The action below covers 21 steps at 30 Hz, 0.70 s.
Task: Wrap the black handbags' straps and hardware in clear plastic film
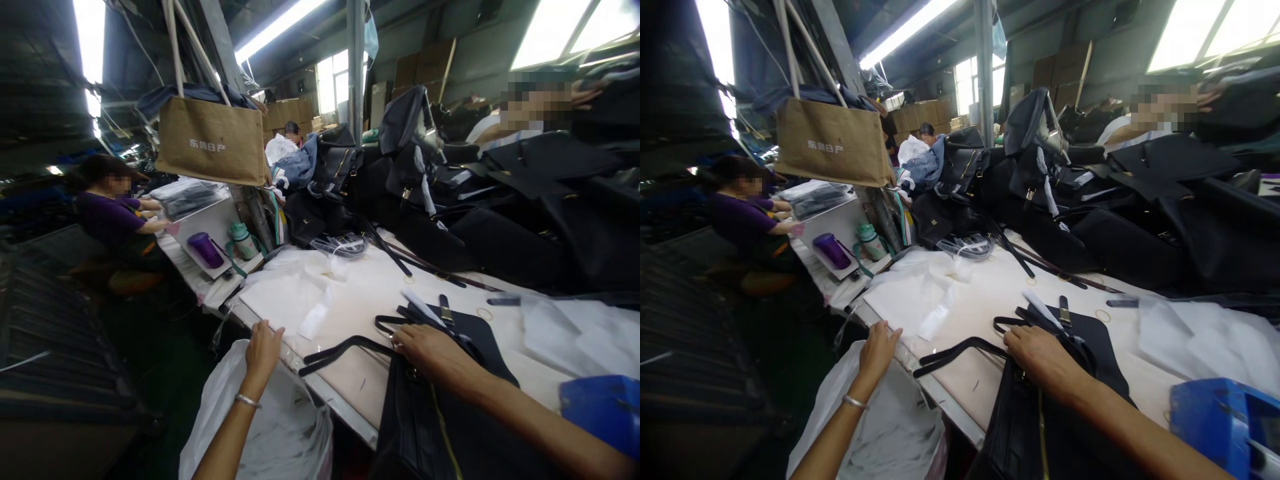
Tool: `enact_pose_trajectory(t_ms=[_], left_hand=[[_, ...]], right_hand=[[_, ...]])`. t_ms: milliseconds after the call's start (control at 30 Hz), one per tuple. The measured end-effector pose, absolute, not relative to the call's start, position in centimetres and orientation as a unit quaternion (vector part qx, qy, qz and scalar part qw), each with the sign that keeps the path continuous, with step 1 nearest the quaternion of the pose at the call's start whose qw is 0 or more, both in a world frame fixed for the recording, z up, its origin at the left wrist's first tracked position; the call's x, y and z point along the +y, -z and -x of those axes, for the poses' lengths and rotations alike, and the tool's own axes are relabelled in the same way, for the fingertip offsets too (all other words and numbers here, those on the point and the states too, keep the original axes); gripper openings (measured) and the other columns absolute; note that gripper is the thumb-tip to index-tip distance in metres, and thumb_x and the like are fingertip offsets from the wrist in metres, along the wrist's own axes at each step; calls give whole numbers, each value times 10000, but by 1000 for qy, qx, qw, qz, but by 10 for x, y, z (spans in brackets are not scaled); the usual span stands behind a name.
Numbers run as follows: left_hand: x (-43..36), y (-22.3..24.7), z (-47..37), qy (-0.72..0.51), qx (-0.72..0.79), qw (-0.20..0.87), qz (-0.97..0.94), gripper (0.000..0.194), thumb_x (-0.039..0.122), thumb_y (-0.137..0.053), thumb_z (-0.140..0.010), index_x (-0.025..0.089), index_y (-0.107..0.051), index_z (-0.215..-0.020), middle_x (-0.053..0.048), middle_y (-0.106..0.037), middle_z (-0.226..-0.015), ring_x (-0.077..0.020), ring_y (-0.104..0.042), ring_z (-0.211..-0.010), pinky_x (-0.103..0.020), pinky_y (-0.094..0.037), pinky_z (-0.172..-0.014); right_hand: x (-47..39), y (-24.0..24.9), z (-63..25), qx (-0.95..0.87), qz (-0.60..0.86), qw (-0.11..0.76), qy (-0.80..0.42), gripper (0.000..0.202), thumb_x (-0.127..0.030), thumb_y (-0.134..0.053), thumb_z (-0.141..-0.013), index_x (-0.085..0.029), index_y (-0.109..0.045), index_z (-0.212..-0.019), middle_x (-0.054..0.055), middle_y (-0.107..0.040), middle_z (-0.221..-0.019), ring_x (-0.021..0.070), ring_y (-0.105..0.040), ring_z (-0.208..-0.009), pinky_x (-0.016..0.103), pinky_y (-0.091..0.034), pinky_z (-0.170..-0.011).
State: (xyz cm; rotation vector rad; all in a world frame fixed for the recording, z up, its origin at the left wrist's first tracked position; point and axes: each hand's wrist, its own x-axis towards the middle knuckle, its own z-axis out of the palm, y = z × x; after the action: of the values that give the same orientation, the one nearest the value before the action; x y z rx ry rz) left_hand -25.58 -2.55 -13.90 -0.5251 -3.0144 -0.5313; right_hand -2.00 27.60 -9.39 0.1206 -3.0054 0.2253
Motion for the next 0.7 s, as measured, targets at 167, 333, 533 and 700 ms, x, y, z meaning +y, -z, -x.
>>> enact_pose_trajectory(t_ms=[167, 333, 533, 700], left_hand=[[-25, 161, 291, 143, -979, -63, 133, 249, 397, -577, -883, 153, -631, -893, -28, -668, -855, -176, -640, -807, -373, -514, -771], [-31, 162, 296, 151, -977, -78, 126, 292, 413, -527, -914, 142, -628, -944, -38, -669, -899, -174, -642, -819, -377, -526, -772], [-25, 160, 287, 144, -977, -79, 137, 341, 436, -577, -878, 149, -606, -1060, -72, -649, -1053, -212, -625, -946, -427, -512, -839], [-23, 156, 296, 142, -976, -110, 122, 264, 389, -587, -883, 146, -634, -974, -53, -669, -980, -191, -641, -886, -399, -525, -810]], right_hand=[[265, 79, 20, -991, 13, 58, -123, 181, -282, -436, -944, -196, -527, -814, 26, -601, -772, 172, -556, -675, 307, -317, -623], [259, 65, 25, -970, 84, 44, -223, 312, -421, -376, -964, -205, -488, -769, 4, -557, -667, 156, -521, -619, 287, -293, -589], [245, 68, 38, -952, 81, 23, -294, 440, -505, -309, -970, -195, -470, -703, 2, -525, -638, 144, -491, -599, 278, -271, -574], [238, 65, 34, -951, 53, 11, -304, 412, -490, -346, -959, -191, -488, -714, 0, -518, -631, 145, -486, -604, 276, -264, -570]])
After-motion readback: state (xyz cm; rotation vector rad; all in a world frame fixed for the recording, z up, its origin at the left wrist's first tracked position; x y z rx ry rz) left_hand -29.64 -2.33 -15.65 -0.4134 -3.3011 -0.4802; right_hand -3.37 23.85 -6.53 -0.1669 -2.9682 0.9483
